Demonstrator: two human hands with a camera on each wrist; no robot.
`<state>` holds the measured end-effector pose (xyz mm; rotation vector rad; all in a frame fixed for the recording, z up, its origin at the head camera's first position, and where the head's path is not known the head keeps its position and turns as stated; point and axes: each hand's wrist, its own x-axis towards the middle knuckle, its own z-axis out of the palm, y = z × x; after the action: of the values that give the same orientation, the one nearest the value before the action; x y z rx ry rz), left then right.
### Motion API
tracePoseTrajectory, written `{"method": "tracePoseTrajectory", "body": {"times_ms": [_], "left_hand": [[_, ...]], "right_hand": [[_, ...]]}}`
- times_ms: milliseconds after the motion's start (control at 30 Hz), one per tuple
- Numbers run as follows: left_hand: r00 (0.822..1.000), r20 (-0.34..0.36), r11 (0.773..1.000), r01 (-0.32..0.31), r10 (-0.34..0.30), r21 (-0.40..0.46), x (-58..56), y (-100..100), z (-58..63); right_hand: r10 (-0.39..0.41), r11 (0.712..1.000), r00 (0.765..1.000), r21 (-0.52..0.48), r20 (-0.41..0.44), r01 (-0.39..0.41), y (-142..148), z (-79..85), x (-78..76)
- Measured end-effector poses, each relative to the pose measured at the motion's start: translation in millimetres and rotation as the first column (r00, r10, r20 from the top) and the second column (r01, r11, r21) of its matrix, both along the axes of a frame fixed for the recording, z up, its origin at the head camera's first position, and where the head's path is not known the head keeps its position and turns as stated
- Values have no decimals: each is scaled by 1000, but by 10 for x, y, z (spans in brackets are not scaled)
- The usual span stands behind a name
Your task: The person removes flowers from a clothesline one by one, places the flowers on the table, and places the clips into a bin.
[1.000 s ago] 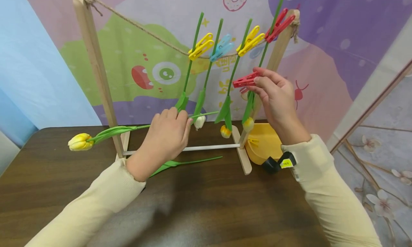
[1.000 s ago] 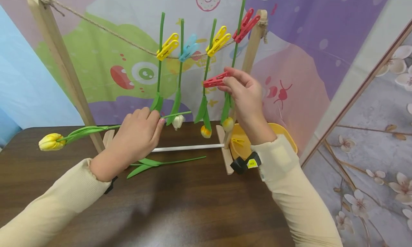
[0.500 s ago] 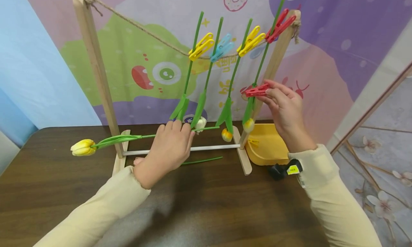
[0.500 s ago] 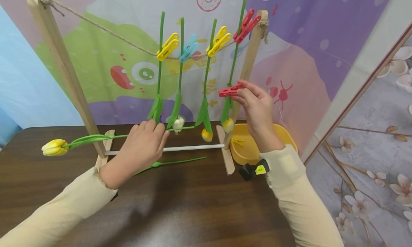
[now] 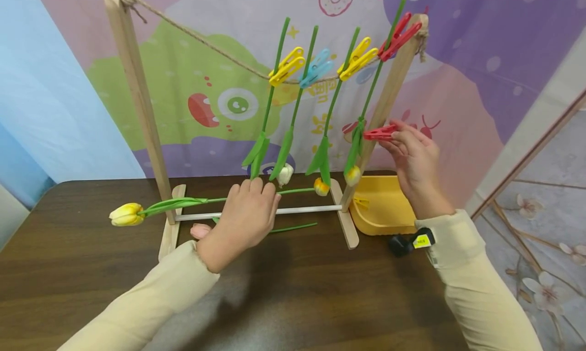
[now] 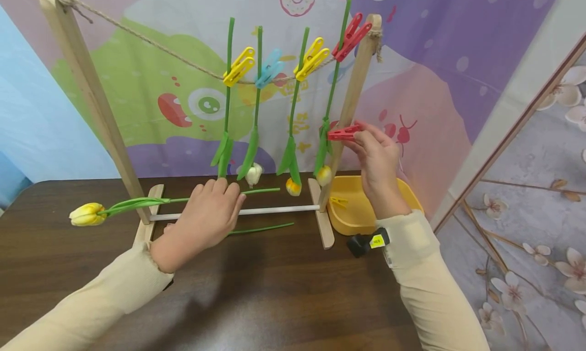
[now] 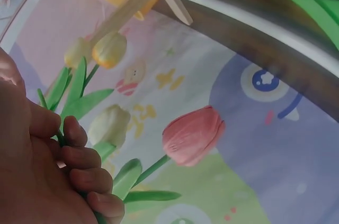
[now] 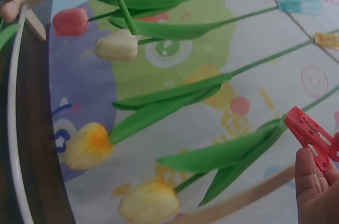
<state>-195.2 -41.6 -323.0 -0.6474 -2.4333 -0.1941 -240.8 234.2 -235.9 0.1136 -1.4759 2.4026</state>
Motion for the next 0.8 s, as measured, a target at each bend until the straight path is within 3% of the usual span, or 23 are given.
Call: {"method": "tracePoseTrajectory", "body": {"times_ms": [333,800], "left_hand": [[993,118,1000,-24,26,-17,44,85,-114],[994,113,1000,-4,5,-5,89,202,-315]], "right_hand": [[-95,992,992,-75,77,101,170,-144,-60],[-104,981,975,-139,195,132,436,-453,-186]]}}
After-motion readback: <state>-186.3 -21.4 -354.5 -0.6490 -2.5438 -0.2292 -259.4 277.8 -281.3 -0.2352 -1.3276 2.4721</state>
